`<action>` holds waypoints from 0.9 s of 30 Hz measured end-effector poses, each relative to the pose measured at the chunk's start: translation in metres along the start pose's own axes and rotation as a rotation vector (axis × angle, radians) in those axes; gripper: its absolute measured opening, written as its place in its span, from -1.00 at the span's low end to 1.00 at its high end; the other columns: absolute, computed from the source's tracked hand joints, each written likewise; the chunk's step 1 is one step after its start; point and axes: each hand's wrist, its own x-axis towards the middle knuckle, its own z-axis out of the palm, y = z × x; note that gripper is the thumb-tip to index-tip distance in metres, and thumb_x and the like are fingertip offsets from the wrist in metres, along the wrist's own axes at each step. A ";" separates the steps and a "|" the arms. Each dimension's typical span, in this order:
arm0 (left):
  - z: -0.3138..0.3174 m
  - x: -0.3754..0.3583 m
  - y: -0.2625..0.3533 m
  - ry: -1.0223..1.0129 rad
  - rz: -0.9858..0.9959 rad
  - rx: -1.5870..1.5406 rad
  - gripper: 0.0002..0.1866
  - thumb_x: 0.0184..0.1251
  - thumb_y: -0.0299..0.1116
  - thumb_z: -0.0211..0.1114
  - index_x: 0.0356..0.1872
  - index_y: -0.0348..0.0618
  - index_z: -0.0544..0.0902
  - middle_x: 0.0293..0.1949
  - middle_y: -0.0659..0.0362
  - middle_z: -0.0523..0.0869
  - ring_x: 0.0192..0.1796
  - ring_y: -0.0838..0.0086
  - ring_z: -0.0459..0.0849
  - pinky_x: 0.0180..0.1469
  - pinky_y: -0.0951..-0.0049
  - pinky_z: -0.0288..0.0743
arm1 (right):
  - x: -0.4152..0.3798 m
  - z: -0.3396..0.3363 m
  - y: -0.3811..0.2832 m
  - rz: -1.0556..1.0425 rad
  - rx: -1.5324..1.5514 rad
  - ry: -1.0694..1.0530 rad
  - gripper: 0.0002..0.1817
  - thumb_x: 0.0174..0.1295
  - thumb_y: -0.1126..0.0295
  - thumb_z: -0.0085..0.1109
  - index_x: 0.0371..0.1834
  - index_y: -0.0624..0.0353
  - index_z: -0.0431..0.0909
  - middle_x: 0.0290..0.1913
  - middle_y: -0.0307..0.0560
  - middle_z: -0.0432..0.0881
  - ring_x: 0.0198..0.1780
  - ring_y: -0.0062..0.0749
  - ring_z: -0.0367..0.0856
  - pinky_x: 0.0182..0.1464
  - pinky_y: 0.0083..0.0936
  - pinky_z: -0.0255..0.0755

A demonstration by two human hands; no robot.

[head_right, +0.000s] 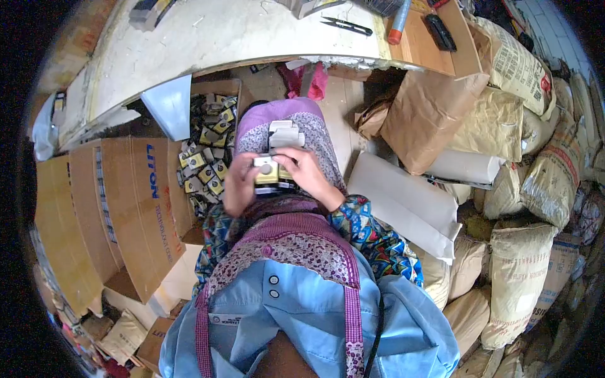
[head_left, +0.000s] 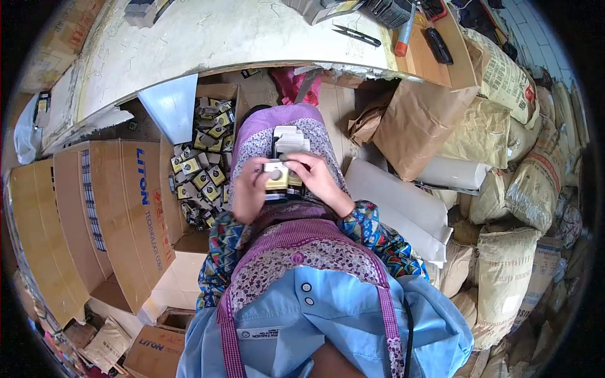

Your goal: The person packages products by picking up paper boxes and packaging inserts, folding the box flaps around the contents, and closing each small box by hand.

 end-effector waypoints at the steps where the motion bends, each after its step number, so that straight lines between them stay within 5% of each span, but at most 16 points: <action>1: -0.014 0.001 0.005 0.136 -0.025 0.217 -0.72 0.20 -0.65 0.13 -0.04 -0.32 0.44 -0.13 -0.04 0.59 -0.06 0.34 0.62 -0.04 0.46 0.49 | -0.001 0.000 -0.015 -0.026 -0.187 0.034 -0.73 0.06 0.46 0.23 -0.14 0.25 0.56 -0.22 0.01 0.60 -0.20 -0.19 0.59 -0.10 -0.42 0.39; 2: -0.021 0.002 0.008 0.269 -0.050 0.433 -0.71 0.19 -0.62 0.17 -0.04 -0.32 0.45 -0.14 -0.07 0.61 -0.08 0.27 0.63 -0.06 0.40 0.50 | -0.003 0.002 -0.009 -0.025 -0.186 0.034 -0.73 0.06 0.46 0.23 -0.14 0.25 0.56 -0.22 0.01 0.60 -0.20 -0.19 0.59 -0.10 -0.42 0.39; 3: -0.021 0.003 0.019 0.266 -0.050 0.434 -0.71 0.19 -0.62 0.17 -0.04 -0.32 0.45 -0.14 -0.07 0.61 -0.08 0.27 0.63 -0.06 0.40 0.50 | -0.006 0.004 0.003 -0.112 -0.559 0.036 -0.71 -0.01 0.45 0.25 -0.16 0.22 0.56 -0.24 -0.01 0.56 -0.21 -0.16 0.55 -0.11 -0.39 0.34; 4: -0.021 0.006 0.030 0.474 0.198 0.779 -0.71 0.17 -0.59 0.20 -0.06 -0.32 0.48 -0.15 -0.08 0.62 -0.10 0.21 0.64 -0.06 0.32 0.50 | -0.007 0.005 0.009 -0.200 -0.932 0.036 -0.68 -0.08 0.43 0.27 -0.19 0.19 0.56 -0.26 -0.02 0.52 -0.21 -0.13 0.52 -0.12 -0.35 0.29; 5: -0.022 0.007 0.036 0.682 0.455 1.120 -0.72 0.15 -0.55 0.23 -0.08 -0.32 0.52 -0.17 -0.09 0.63 -0.12 0.14 0.64 -0.06 0.24 0.50 | -0.007 0.007 0.014 -0.183 -0.992 -0.020 -0.71 -0.16 0.41 0.30 -0.29 0.15 0.58 -0.25 -0.05 0.46 -0.18 -0.20 0.46 -0.11 -0.37 0.19; 6: -0.021 0.004 0.029 0.684 0.453 1.122 -0.72 0.15 -0.55 0.23 -0.08 -0.32 0.52 -0.17 -0.09 0.63 -0.12 0.14 0.64 -0.06 0.24 0.50 | -0.006 0.007 0.013 -0.185 -0.990 -0.022 -0.71 -0.16 0.41 0.30 -0.29 0.15 0.58 -0.25 -0.05 0.46 -0.18 -0.20 0.46 -0.11 -0.37 0.19; 8: -0.012 0.001 0.000 0.317 0.341 0.742 -0.74 0.14 -0.52 0.25 -0.11 -0.29 0.58 -0.12 -0.07 0.63 -0.04 0.09 0.60 0.05 0.18 0.43 | -0.002 0.003 0.004 -0.242 -0.858 0.083 -0.77 -0.18 0.41 0.31 -0.38 0.14 0.60 -0.25 -0.07 0.44 -0.15 -0.21 0.43 -0.10 -0.36 0.16; 10: 0.011 0.001 -0.002 0.096 0.379 0.828 -0.59 0.06 -0.37 0.36 -0.03 -0.25 0.57 -0.02 -0.10 0.57 0.04 0.08 0.53 0.04 0.23 0.44 | 0.001 0.001 -0.010 -0.181 -0.755 0.096 -0.83 -0.15 0.38 0.33 -0.47 0.16 0.60 -0.25 -0.09 0.46 -0.11 -0.21 0.41 -0.02 -0.38 0.12; 12: 0.029 -0.001 0.000 0.042 0.430 0.809 -0.47 0.07 -0.32 0.36 0.11 -0.19 0.46 -0.01 -0.14 0.56 0.04 0.05 0.52 -0.05 0.20 0.48 | 0.002 0.002 -0.007 -0.136 -0.432 0.225 -0.84 -0.09 0.38 0.35 -0.47 0.19 0.61 -0.23 -0.13 0.50 -0.10 -0.23 0.45 -0.01 -0.43 0.19; 13: 0.033 0.000 0.003 0.042 0.430 0.810 -0.47 0.07 -0.32 0.36 0.11 -0.19 0.46 -0.01 -0.14 0.56 0.04 0.05 0.52 -0.05 0.20 0.48 | 0.003 0.000 -0.005 0.047 -0.015 0.080 -0.83 -0.01 0.41 0.34 -0.39 0.23 0.60 -0.17 -0.13 0.52 -0.08 -0.34 0.48 -0.04 -0.48 0.29; 16: 0.035 0.002 0.004 0.101 0.225 0.704 -0.45 0.16 -0.35 0.28 0.20 -0.15 0.34 -0.06 -0.17 0.57 -0.01 0.00 0.54 -0.06 0.17 0.47 | 0.001 -0.003 -0.009 0.208 0.308 -0.156 -0.84 0.06 0.45 0.30 -0.32 0.25 0.58 -0.16 -0.15 0.52 -0.10 -0.48 0.50 -0.13 -0.56 0.37; 18: 0.028 0.003 -0.007 0.108 0.148 0.553 -0.48 0.23 -0.39 0.20 0.22 -0.14 0.31 -0.16 -0.17 0.59 -0.10 -0.04 0.58 -0.09 0.20 0.48 | 0.000 -0.003 -0.008 0.156 0.181 -0.189 -0.80 0.16 0.47 0.21 -0.17 0.25 0.52 -0.11 -0.16 0.53 -0.11 -0.57 0.50 -0.09 -0.63 0.36; 20: 0.027 0.002 -0.009 0.067 0.073 0.519 -0.55 0.28 -0.49 0.12 0.20 -0.22 0.30 -0.23 -0.09 0.63 -0.18 0.11 0.65 -0.11 0.33 0.50 | 0.001 0.003 -0.001 -0.062 0.123 0.099 -0.74 0.19 0.48 0.17 -0.05 0.25 0.45 -0.10 -0.16 0.54 -0.12 -0.55 0.51 -0.05 -0.62 0.36; 21: 0.029 0.004 -0.008 0.087 0.069 0.237 -0.59 0.29 -0.54 0.09 0.17 -0.24 0.32 -0.22 -0.05 0.63 -0.17 0.23 0.65 -0.11 0.39 0.50 | 0.001 0.004 -0.010 0.117 0.343 0.129 -0.74 0.26 0.46 0.09 0.00 0.23 0.40 -0.11 -0.14 0.54 -0.08 -0.51 0.50 0.03 -0.57 0.34; 23: 0.035 0.005 -0.003 0.098 0.030 -0.232 -0.64 0.29 -0.65 0.01 0.12 -0.31 0.35 -0.18 0.06 0.61 -0.12 0.49 0.61 -0.09 0.54 0.47 | 0.001 0.003 -0.011 0.048 0.280 0.113 -0.77 0.28 0.44 0.06 -0.02 0.23 0.42 -0.13 -0.15 0.54 -0.07 -0.51 0.49 0.05 -0.56 0.33; 27: 0.025 0.006 -0.007 0.005 0.028 -0.122 -0.64 0.27 -0.67 0.03 0.11 -0.32 0.35 -0.16 0.06 0.59 -0.10 0.49 0.60 -0.06 0.56 0.45 | 0.003 -0.007 -0.005 0.030 0.262 -0.029 -0.78 0.34 0.40 -0.01 -0.02 0.25 0.44 -0.16 -0.16 0.54 -0.10 -0.51 0.48 0.05 -0.58 0.31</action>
